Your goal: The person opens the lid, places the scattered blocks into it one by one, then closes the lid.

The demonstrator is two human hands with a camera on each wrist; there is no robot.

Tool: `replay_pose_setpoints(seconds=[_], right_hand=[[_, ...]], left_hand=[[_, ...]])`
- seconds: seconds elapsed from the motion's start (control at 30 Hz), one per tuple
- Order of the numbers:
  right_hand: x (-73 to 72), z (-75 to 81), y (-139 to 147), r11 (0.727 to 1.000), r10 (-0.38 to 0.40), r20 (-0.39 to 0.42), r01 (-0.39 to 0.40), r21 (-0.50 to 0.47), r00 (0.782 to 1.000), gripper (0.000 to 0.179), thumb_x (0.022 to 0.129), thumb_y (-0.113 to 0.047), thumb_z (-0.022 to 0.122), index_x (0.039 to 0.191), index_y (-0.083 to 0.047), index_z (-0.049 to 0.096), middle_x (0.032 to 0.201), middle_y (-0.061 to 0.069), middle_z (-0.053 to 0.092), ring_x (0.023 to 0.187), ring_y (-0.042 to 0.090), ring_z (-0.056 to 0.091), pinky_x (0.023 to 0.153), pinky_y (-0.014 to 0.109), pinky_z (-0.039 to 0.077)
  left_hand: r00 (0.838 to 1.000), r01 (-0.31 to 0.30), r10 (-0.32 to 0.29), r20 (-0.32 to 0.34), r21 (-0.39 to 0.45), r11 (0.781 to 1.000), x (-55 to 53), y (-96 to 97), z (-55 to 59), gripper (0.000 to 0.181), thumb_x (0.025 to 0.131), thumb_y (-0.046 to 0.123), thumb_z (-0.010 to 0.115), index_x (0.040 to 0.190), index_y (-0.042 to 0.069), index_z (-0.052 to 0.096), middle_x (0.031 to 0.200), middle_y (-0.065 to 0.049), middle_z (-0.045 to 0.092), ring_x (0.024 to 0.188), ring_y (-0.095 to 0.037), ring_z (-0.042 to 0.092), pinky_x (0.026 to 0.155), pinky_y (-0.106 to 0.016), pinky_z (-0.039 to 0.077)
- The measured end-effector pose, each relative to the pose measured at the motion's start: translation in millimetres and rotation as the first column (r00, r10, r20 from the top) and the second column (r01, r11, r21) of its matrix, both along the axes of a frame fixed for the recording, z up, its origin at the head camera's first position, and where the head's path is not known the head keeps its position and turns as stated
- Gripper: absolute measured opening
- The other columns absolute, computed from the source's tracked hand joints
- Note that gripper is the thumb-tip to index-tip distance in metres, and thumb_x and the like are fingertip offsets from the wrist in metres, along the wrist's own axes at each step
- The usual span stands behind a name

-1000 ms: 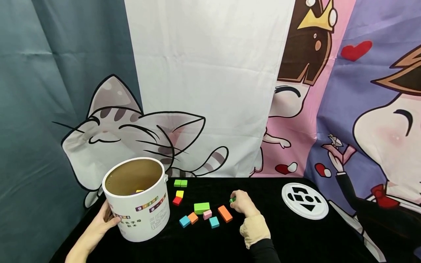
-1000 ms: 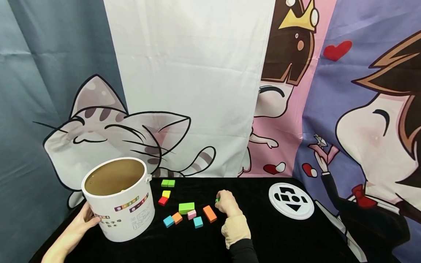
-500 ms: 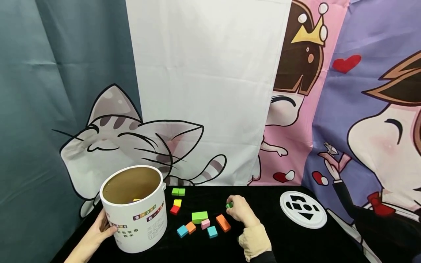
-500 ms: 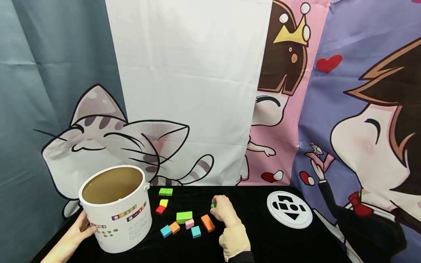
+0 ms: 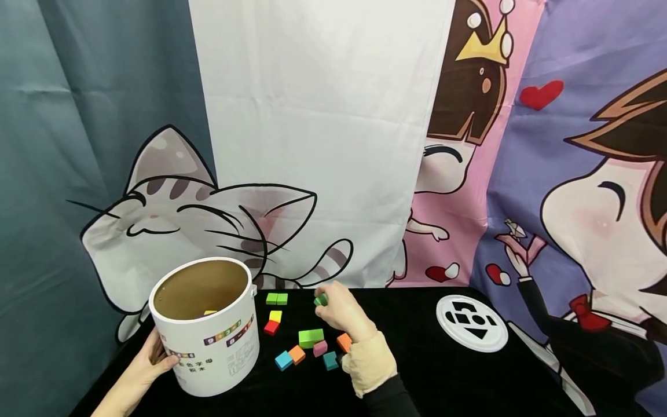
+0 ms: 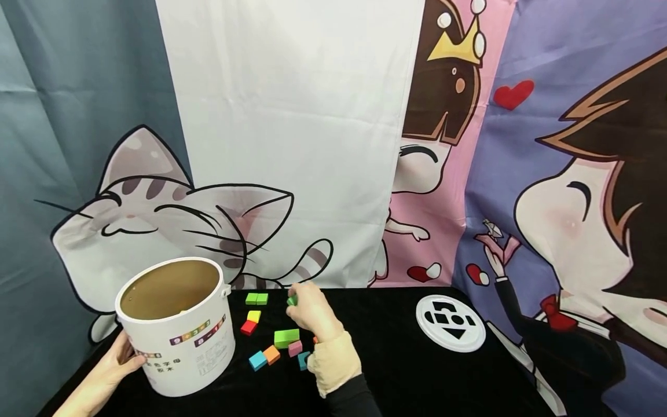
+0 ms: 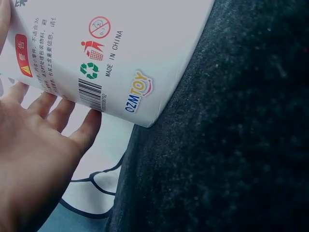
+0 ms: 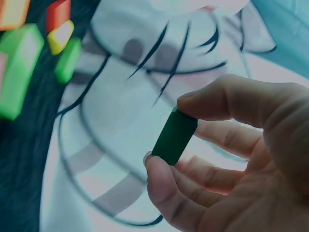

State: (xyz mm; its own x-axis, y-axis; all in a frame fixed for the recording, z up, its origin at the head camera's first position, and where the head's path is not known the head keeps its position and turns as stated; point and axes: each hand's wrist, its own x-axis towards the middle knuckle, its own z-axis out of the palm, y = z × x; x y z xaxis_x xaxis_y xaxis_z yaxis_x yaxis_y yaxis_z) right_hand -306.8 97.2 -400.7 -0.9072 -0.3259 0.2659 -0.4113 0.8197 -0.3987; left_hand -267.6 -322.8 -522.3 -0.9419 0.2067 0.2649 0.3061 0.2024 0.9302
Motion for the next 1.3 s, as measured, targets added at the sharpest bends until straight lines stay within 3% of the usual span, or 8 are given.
replay_pose_setpoints(seconds=[0.13, 0.33, 0.53, 0.63, 0.77, 0.87, 1.1, 1.3], right_hand=[[4.3, 25.9, -23.6, 0.999, 0.045, -0.017, -0.045, 0.008, 0.999, 0.031, 0.083, -0.012, 0.072, 0.113, -0.009, 0.066, 0.104, 0.007, 0.059, 0.088, 0.019, 0.052, 0.073, 0.031, 0.046], [10.9, 59.4, -56.0, 0.996, 0.092, -0.091, -0.091, 0.009, 0.992, 0.027, 0.082, -0.012, 0.071, 0.109, -0.012, 0.068, 0.094, 0.001, 0.055, 0.082, 0.014, 0.05, 0.066, 0.024, 0.044], [15.7, 82.6, -88.6, 0.992, 0.125, -0.172, -0.126, 0.008, 0.977, 0.03, 0.083, -0.013, 0.071, 0.113, -0.013, 0.068, 0.103, 0.003, 0.058, 0.083, 0.013, 0.053, 0.068, 0.022, 0.045], [19.3, 89.8, -107.3, 0.988, 0.152, -0.195, -0.146, 0.046, 0.969, 0.034, 0.083, -0.014, 0.071, 0.117, -0.013, 0.067, 0.102, 0.001, 0.056, 0.081, 0.011, 0.052, 0.069, 0.02, 0.043], [21.1, 97.8, -133.1, 0.97, 0.225, -0.223, -0.196, 0.145, 0.948, 0.029, 0.084, -0.015, 0.071, 0.112, -0.015, 0.066, 0.094, -0.003, 0.051, 0.078, 0.007, 0.049, 0.064, 0.015, 0.039], [19.6, 99.9, -149.5, 0.955, 0.259, -0.231, -0.213, 0.208, 0.938, 0.025, 0.085, -0.015, 0.071, 0.11, -0.016, 0.065, 0.092, -0.005, 0.049, 0.079, 0.006, 0.048, 0.063, 0.014, 0.038], [16.6, 89.8, -180.9, 0.93, 0.271, -0.218, -0.197, 0.31, 0.937, 0.026, 0.087, -0.024, 0.073, 0.113, -0.021, 0.066, 0.095, -0.009, 0.053, 0.079, 0.0, 0.048, 0.066, 0.012, 0.039], [13.3, 84.6, -196.6, 0.929, 0.255, -0.197, -0.183, 0.322, 0.947, 0.024, 0.086, -0.026, 0.075, 0.107, -0.023, 0.066, 0.091, -0.009, 0.052, 0.078, 0.0, 0.046, 0.064, 0.013, 0.038]], left_hand=[[1.0, -0.001, 0.001, -0.011, 0.013, 1.0, -1.0, 0.4, -0.5, 0.088, 0.101, 0.004, 0.053, 0.157, 0.021, -0.012, 0.161, -0.007, -0.006, 0.118, 0.022, 0.023, 0.087, -0.005, 0.03], [1.0, 0.008, -0.007, -0.009, 0.018, 1.0, -0.5, 1.2, -2.2, 0.087, 0.101, 0.004, 0.052, 0.156, 0.023, -0.013, 0.161, 0.0, -0.003, 0.118, 0.023, 0.023, 0.086, -0.006, 0.031], [1.0, 0.026, -0.025, -0.003, 0.015, 1.0, -2.0, 5.1, -5.9, 0.087, 0.102, 0.004, 0.051, 0.156, 0.024, -0.015, 0.161, -0.017, -0.007, 0.118, 0.025, 0.024, 0.085, -0.007, 0.031], [1.0, 0.024, -0.024, -0.014, 0.001, 1.0, -2.4, 4.3, -6.3, 0.088, 0.101, 0.004, 0.051, 0.156, 0.023, -0.015, 0.161, -0.013, -0.007, 0.117, 0.025, 0.024, 0.085, -0.006, 0.031], [0.999, 0.014, -0.014, -0.037, -0.022, 1.0, -3.4, 0.7, -3.4, 0.087, 0.102, 0.004, 0.05, 0.156, 0.025, -0.014, 0.159, 0.006, 0.001, 0.118, 0.025, 0.024, 0.085, -0.005, 0.03], [0.999, 0.005, -0.007, -0.053, -0.035, 0.999, -3.1, -1.3, -2.2, 0.087, 0.102, 0.003, 0.05, 0.156, 0.025, -0.013, 0.157, 0.009, 0.004, 0.119, 0.025, 0.024, 0.086, -0.005, 0.03], [1.0, 0.004, -0.004, -0.003, -0.032, 0.999, -2.4, -5.0, -1.7, 0.087, 0.103, 0.007, 0.049, 0.154, 0.027, -0.018, 0.16, -0.004, -0.004, 0.113, 0.026, 0.026, 0.083, -0.005, 0.031], [1.0, 0.02, -0.019, 0.019, -0.031, 0.999, -5.0, -2.7, 1.2, 0.087, 0.103, 0.009, 0.049, 0.154, 0.028, -0.018, 0.16, -0.009, -0.005, 0.114, 0.026, 0.025, 0.084, -0.005, 0.031]])
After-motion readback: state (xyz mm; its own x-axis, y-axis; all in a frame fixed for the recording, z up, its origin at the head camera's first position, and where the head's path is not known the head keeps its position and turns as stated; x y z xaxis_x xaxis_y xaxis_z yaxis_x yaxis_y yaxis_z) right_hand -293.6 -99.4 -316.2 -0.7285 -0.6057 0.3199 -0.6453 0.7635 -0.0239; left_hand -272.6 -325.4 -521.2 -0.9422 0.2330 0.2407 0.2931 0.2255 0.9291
